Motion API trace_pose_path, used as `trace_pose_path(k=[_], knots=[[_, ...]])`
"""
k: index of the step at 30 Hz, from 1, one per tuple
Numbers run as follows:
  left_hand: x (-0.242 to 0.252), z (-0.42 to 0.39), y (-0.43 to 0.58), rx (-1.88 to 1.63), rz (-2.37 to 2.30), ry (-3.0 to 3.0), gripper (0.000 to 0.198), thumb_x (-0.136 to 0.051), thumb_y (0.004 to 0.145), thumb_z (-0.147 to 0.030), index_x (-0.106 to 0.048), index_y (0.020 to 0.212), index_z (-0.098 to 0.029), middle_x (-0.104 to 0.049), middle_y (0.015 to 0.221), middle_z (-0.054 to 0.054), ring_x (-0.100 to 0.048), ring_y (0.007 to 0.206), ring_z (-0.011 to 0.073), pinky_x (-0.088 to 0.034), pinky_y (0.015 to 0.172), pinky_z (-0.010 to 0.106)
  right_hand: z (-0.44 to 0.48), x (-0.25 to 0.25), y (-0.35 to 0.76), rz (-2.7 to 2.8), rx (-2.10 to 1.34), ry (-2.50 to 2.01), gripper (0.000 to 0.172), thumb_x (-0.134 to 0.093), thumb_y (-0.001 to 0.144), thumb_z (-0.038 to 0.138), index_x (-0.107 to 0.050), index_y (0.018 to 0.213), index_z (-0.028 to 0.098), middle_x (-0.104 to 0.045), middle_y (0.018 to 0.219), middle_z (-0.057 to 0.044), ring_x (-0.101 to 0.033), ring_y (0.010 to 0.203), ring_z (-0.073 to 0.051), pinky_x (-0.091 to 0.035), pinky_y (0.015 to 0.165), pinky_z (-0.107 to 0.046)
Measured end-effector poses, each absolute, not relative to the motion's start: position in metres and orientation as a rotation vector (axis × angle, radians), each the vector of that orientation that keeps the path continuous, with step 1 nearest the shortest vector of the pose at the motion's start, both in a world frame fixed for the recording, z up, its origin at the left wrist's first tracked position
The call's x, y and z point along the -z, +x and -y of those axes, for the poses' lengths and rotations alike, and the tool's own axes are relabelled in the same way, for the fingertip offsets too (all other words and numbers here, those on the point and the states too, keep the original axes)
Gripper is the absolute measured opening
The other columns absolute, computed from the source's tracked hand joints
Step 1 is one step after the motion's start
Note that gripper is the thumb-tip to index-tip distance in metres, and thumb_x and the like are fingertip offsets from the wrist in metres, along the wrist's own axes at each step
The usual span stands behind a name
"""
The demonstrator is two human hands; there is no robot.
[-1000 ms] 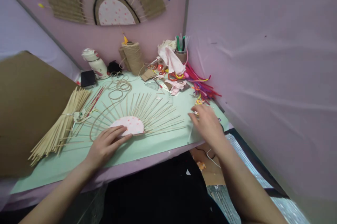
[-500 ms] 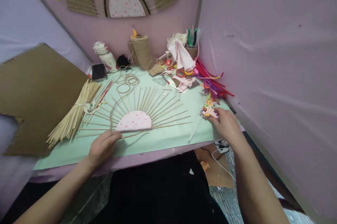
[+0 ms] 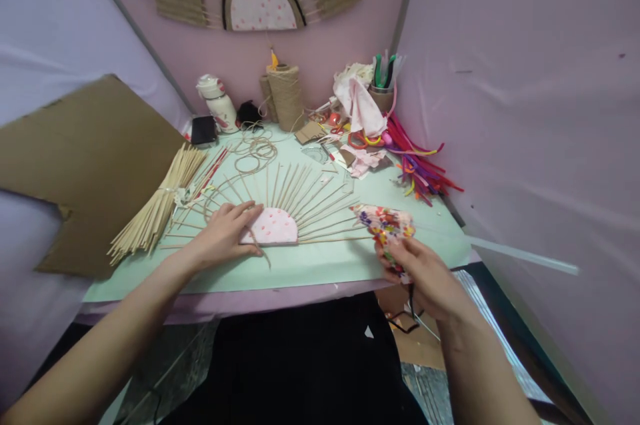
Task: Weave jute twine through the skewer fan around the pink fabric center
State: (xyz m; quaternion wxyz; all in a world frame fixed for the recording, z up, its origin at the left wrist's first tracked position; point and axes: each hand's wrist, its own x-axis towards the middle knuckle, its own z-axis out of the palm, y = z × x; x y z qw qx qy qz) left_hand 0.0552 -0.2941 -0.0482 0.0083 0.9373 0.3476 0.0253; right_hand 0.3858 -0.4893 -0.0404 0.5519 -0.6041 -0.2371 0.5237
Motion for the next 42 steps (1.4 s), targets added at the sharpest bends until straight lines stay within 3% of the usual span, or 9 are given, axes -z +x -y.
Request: trace_pose_path(k=[6,13,19,26,33,42], knots=[[0.055,0.288,0.057,-0.182,-0.844,2.952,0.065,-0.051,0.086,-0.055,-0.044,0.141,-0.02,-0.052,0.134,0.015,-0.045,0.108,0.0303,-0.038,0.096,0.047,0.478,0.039,0.345,0.6,-1.438,-1.313,0.048,-0.078,0.065,0.058,-0.06,0.074,0.014,-0.053,0.071,0.0,-0.039,0.058,-0.007,-0.03,0.045,-0.018],[0.053,0.292,0.045,-0.607,-0.886,3.024,0.074,-0.056,0.085,-0.051,-0.032,0.147,-0.021,-0.048,0.137,0.019,-0.045,0.118,0.0341,-0.034,0.099,0.049,0.476,0.028,0.32,0.595,-1.437,-1.212,0.048,-0.072,0.071,0.059,-0.061,0.087,0.015,-0.055,0.081,-0.003,-0.046,0.065,-0.01,-0.033,0.047,-0.019],[0.033,0.297,0.046,-1.0,-0.877,3.11,0.081,-0.064,0.08,-0.049,-0.028,0.148,-0.022,-0.049,0.135,0.02,-0.048,0.119,0.0336,-0.032,0.096,0.044,0.483,0.002,0.313,1.053,-1.303,-1.338,0.051,-0.047,0.087,0.065,-0.056,0.075,0.016,-0.051,0.066,0.001,-0.046,0.052,-0.009,-0.04,0.054,-0.025],[0.023,0.301,0.049,-1.343,-0.881,3.147,0.083,-0.067,0.077,-0.049,-0.031,0.147,-0.024,-0.051,0.132,0.018,-0.052,0.114,0.0314,-0.032,0.093,0.041,0.493,0.001,0.306,1.22,-1.196,-1.519,0.055,-0.034,0.092,0.066,-0.056,0.074,0.018,-0.05,0.057,0.002,-0.052,0.059,-0.014,-0.041,0.064,-0.028],[0.024,0.303,0.052,-1.381,-0.925,3.154,0.083,-0.068,0.076,-0.049,-0.031,0.146,-0.027,-0.051,0.132,0.017,-0.053,0.113,0.031,-0.033,0.091,0.041,0.495,0.007,0.303,1.258,-1.091,-1.566,0.055,-0.032,0.093,0.065,-0.056,0.074,0.019,-0.054,0.064,-0.001,-0.054,0.068,-0.016,-0.041,0.068,-0.029],[0.025,0.306,0.053,-1.28,-1.056,3.133,0.086,-0.067,0.075,-0.053,-0.024,0.146,-0.032,-0.05,0.134,0.014,-0.053,0.112,0.0318,-0.029,0.094,0.043,0.496,0.012,0.296,1.237,-1.074,-1.526,0.052,-0.031,0.094,0.063,-0.054,0.075,0.02,-0.053,0.062,0.0,-0.053,0.063,-0.015,-0.041,0.064,-0.028]])
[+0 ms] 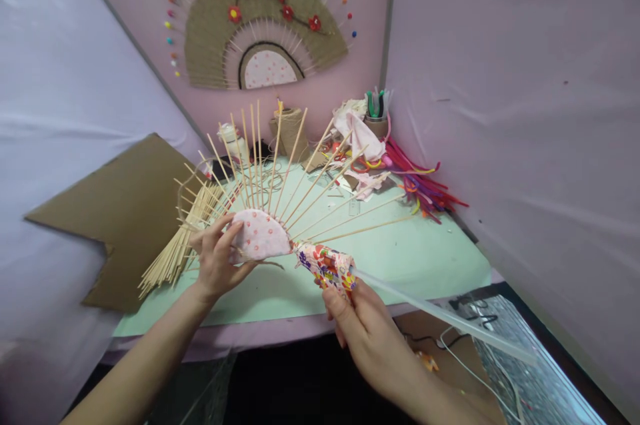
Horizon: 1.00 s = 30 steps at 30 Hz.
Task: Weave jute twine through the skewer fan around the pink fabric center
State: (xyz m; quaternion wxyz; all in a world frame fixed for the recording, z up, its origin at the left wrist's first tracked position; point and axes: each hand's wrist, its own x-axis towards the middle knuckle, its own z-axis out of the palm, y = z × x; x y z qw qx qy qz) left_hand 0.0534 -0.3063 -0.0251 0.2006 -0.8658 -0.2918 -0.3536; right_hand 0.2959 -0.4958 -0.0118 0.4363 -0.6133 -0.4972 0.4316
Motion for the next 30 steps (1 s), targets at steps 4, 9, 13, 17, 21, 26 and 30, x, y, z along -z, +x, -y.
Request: trace_pose_path(k=[4,9,13,17,21,26,30], knots=[[0.0236,0.3075,0.0549,1.02,0.752,-2.413,0.085,-0.068,0.076,-0.052,-0.026,0.146,-0.03,-0.051,0.132,0.015,-0.052,0.113,0.0315,-0.032,0.092,0.042,0.4943,0.0151,0.2944,1.243,-1.06,-1.518,0.052,-0.031,0.094,0.062,-0.053,0.075,0.02,-0.052,0.063,0.0,-0.052,0.063,-0.015,-0.041,0.065,-0.028],[0.0247,0.3077,0.0542,1.021,0.754,-2.41,0.084,-0.068,0.076,-0.052,-0.028,0.146,-0.029,-0.051,0.133,0.015,-0.052,0.112,0.0312,-0.032,0.092,0.042,0.4918,0.0147,0.2927,1.255,-1.066,-1.517,0.052,-0.03,0.095,0.062,-0.051,0.073,0.02,-0.051,0.061,0.001,-0.052,0.062,-0.015,-0.041,0.067,-0.029],[0.0262,0.3079,0.0537,1.019,0.785,-2.418,0.085,-0.068,0.075,-0.055,-0.027,0.146,-0.03,-0.051,0.134,0.015,-0.053,0.112,0.0315,-0.031,0.093,0.042,0.4919,0.0128,0.2907,1.274,-1.034,-1.529,0.051,-0.03,0.095,0.061,-0.049,0.07,0.021,-0.051,0.061,0.0,-0.052,0.064,-0.016,-0.041,0.067,-0.029],[0.0259,0.3087,0.0542,1.011,0.796,-2.401,0.083,-0.066,0.077,-0.055,-0.026,0.145,-0.031,-0.052,0.132,0.015,-0.053,0.112,0.0313,-0.031,0.092,0.042,0.4934,0.0126,0.2895,1.273,-1.021,-1.535,0.05,-0.031,0.095,0.061,-0.048,0.069,0.021,-0.052,0.062,0.0,-0.051,0.063,-0.016,-0.04,0.065,-0.029],[0.0261,0.3087,0.0537,0.996,0.801,-2.41,0.084,-0.067,0.077,-0.054,-0.025,0.146,-0.031,-0.051,0.132,0.015,-0.052,0.113,0.0316,-0.03,0.093,0.043,0.4936,0.0144,0.2892,1.266,-1.017,-1.55,0.051,-0.03,0.094,0.063,-0.048,0.07,0.022,-0.052,0.062,0.0,-0.051,0.063,-0.016,-0.04,0.065,-0.029],[0.0265,0.3087,0.0536,0.983,0.813,-2.413,0.083,-0.067,0.076,-0.054,-0.025,0.145,-0.031,-0.051,0.132,0.015,-0.052,0.114,0.0319,-0.03,0.093,0.043,0.4928,0.0142,0.2889,1.265,-1.03,-1.561,0.051,-0.03,0.094,0.063,-0.047,0.069,0.022,-0.052,0.063,-0.001,-0.052,0.064,-0.017,-0.041,0.066,-0.03],[0.0266,0.3087,0.0547,1.01,0.799,-2.414,0.083,-0.067,0.076,-0.054,-0.026,0.145,-0.03,-0.051,0.132,0.016,-0.053,0.111,0.031,-0.032,0.092,0.043,0.492,0.0132,0.289,1.267,-1.032,-1.562,0.052,-0.03,0.094,0.063,-0.048,0.069,0.022,-0.051,0.064,-0.001,-0.051,0.064,-0.017,-0.041,0.066,-0.03]])
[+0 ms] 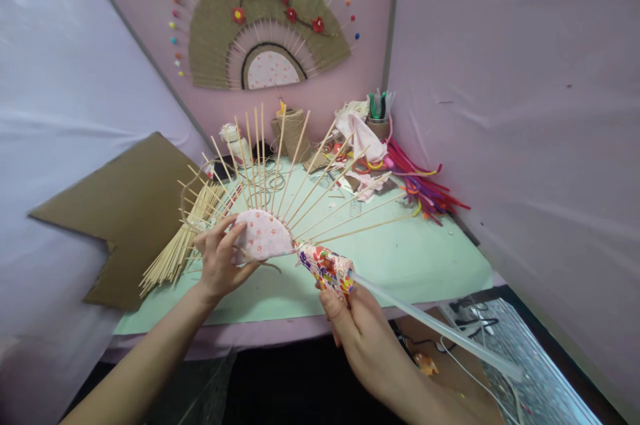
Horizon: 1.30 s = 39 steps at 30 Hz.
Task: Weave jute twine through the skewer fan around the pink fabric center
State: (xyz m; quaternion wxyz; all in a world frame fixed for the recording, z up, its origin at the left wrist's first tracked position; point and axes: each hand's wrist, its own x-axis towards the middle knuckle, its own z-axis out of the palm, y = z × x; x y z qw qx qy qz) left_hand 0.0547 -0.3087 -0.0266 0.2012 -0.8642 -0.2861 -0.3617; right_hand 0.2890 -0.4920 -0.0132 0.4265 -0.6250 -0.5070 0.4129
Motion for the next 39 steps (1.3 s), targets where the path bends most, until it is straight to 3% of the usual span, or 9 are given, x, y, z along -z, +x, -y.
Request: trace_pose_path(k=[27,39], knots=[[0.0262,0.3093,0.059,0.982,0.882,-2.445,0.081,-0.067,0.078,-0.048,-0.026,0.145,-0.028,-0.05,0.133,0.017,-0.05,0.119,0.0328,-0.033,0.094,0.045,0.4926,0.0151,0.2903,1.281,-1.005,-1.573,0.054,-0.029,0.094,0.063,-0.047,0.064,0.022,-0.052,0.063,-0.002,-0.052,0.064,-0.017,-0.043,0.065,-0.029],[0.025,0.3099,0.0633,1.06,0.82,-2.432,0.077,-0.068,0.077,-0.047,-0.035,0.142,-0.023,-0.052,0.132,0.017,-0.052,0.117,0.0314,-0.032,0.095,0.041,0.4923,0.0168,0.292,1.333,-0.889,-1.583,0.054,-0.03,0.095,0.059,-0.047,0.059,0.023,-0.053,0.061,-0.002,-0.052,0.062,-0.016,-0.045,0.06,-0.026]])
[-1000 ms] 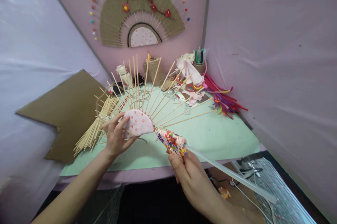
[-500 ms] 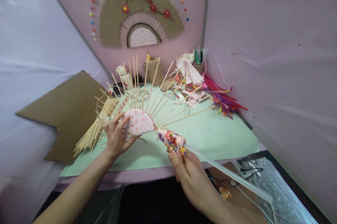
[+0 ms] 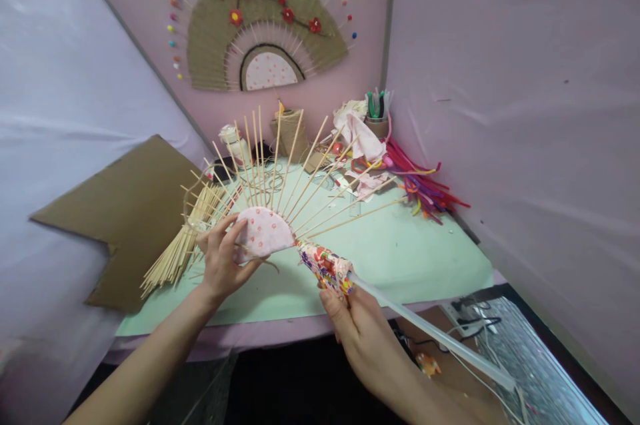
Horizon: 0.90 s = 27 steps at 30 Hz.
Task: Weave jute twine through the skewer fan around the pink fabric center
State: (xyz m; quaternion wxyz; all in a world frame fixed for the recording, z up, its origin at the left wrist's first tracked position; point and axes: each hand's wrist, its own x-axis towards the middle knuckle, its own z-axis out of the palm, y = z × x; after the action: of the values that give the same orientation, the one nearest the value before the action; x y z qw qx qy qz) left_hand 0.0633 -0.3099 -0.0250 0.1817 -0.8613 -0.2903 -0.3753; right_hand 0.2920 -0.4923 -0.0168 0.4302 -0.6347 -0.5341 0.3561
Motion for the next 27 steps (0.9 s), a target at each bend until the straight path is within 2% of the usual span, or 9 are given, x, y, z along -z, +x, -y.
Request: trace_pose_path(k=[6,8,11,14,22,24,27], knots=[[0.024,0.307,0.066,1.008,0.832,-2.436,0.079,-0.068,0.078,-0.048,-0.033,0.145,-0.023,-0.05,0.133,0.018,-0.052,0.117,0.0322,-0.032,0.096,0.042,0.493,0.015,0.297,1.42,-0.788,-1.609,0.051,-0.034,0.096,0.054,-0.047,0.056,0.024,-0.053,0.055,-0.001,-0.053,0.056,-0.017,-0.046,0.056,-0.027],[0.025,0.302,0.067,0.971,0.814,-2.462,0.078,-0.068,0.078,-0.048,-0.035,0.144,-0.023,-0.05,0.133,0.019,-0.052,0.115,0.0319,-0.032,0.097,0.043,0.494,0.017,0.308,1.452,-0.697,-1.692,0.049,-0.034,0.096,0.053,-0.052,0.061,0.024,-0.054,0.055,-0.001,-0.054,0.056,-0.018,-0.046,0.056,-0.028],[0.029,0.288,0.069,0.844,0.756,-2.591,0.075,-0.066,0.079,-0.049,-0.037,0.143,-0.022,-0.049,0.135,0.019,-0.05,0.118,0.0328,-0.032,0.099,0.044,0.495,0.027,0.34,1.48,-0.462,-1.868,0.039,-0.037,0.094,0.052,-0.063,0.087,0.023,-0.064,0.074,-0.004,-0.06,0.067,-0.021,-0.047,0.062,-0.029],[0.038,0.268,0.073,0.655,0.728,-2.764,0.072,-0.062,0.081,-0.05,-0.038,0.142,-0.021,-0.047,0.138,0.019,-0.046,0.122,0.0342,-0.031,0.101,0.047,0.495,0.04,0.378,1.475,-0.333,-2.043,0.036,-0.039,0.092,0.047,-0.061,0.105,0.021,-0.066,0.096,-0.009,-0.063,0.081,-0.024,-0.045,0.065,-0.031],[0.059,0.233,0.087,0.334,0.771,-3.018,0.07,-0.058,0.081,-0.057,-0.044,0.138,-0.02,-0.048,0.136,0.018,-0.043,0.12,0.0343,-0.032,0.101,0.05,0.509,0.07,0.429,1.541,0.062,-2.583,0.022,-0.044,0.091,0.036,-0.055,0.097,0.018,-0.06,0.086,-0.009,-0.059,0.068,-0.022,-0.033,0.054,-0.03],[0.061,0.23,0.088,0.311,0.78,-3.064,0.069,-0.058,0.082,-0.057,-0.045,0.137,-0.018,-0.05,0.135,0.017,-0.044,0.119,0.0334,-0.033,0.1,0.05,0.505,0.072,0.434,1.523,0.144,-2.652,0.021,-0.043,0.092,0.034,-0.056,0.096,0.018,-0.06,0.084,-0.011,-0.057,0.067,-0.022,-0.033,0.055,-0.032],[0.062,0.229,0.086,0.264,0.808,-3.094,0.069,-0.057,0.082,-0.058,-0.044,0.137,-0.019,-0.049,0.136,0.017,-0.044,0.119,0.033,-0.034,0.1,0.049,0.494,0.073,0.441,1.558,0.222,-2.664,0.026,-0.042,0.094,0.03,-0.057,0.106,0.013,-0.06,0.089,-0.014,-0.06,0.077,-0.027,-0.038,0.062,-0.034]])
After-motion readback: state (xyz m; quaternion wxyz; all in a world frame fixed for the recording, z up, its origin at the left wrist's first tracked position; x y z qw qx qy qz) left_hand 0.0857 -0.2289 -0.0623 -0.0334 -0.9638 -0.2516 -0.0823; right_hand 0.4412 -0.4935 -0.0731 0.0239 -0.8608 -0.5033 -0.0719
